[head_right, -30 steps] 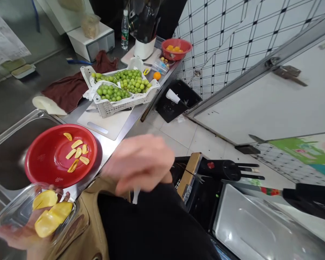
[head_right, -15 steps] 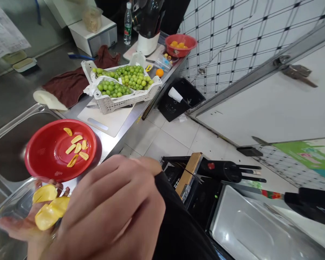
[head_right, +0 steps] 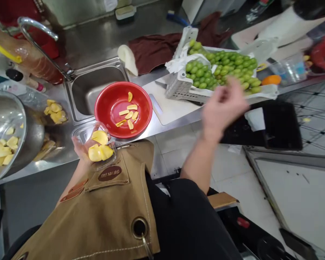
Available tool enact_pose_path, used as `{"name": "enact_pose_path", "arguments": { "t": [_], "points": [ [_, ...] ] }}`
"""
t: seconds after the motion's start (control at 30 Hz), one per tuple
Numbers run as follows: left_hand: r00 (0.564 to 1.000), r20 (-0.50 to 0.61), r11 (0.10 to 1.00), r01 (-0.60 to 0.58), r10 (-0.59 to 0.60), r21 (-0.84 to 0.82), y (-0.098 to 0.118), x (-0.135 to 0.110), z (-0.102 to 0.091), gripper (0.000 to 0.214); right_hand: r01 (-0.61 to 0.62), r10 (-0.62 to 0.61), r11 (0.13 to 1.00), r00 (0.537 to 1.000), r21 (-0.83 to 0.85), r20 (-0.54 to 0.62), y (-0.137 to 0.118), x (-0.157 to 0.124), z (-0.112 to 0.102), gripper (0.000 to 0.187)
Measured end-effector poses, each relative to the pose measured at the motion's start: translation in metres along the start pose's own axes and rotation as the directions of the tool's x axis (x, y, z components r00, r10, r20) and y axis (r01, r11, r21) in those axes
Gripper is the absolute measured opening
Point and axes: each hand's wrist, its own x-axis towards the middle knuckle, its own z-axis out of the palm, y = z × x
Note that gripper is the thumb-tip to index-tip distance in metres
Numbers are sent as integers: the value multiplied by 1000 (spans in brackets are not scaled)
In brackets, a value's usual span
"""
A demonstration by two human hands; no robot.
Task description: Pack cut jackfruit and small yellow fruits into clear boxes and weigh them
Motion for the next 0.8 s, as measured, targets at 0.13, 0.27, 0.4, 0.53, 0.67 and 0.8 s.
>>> {"name": "enact_pose_path", "arguments": {
  "t": [0.13,0.27,0.4,0.53,0.67,0.8],
  "points": [
    [999,7,998,-41,41,54,-1,-6,5,107,180,-90,978,821,-105,563,-30,-17,152,29],
    [997,8,997,-83,83,8,-4,-11,3,99,373,59,893,459,-252,887,-56,-21,238,31],
    [991,8,990,-136,136,29,-8,-13,1,104,450,104,842,405,-298,908,-52,-28,254,27],
    [987,11,985,-164,163,62,-9,-13,4,115,42,11,998,503,-38,864,-43,-32,240,24],
    [990,17,988,-139,139,65,-10,-13,7,113,-559,-17,720,578,411,816,-49,-38,221,51],
    [991,30,987,-136,134,89,-10,-12,6,106,-643,-58,507,640,575,766,-75,-41,203,56]
  ]
}}
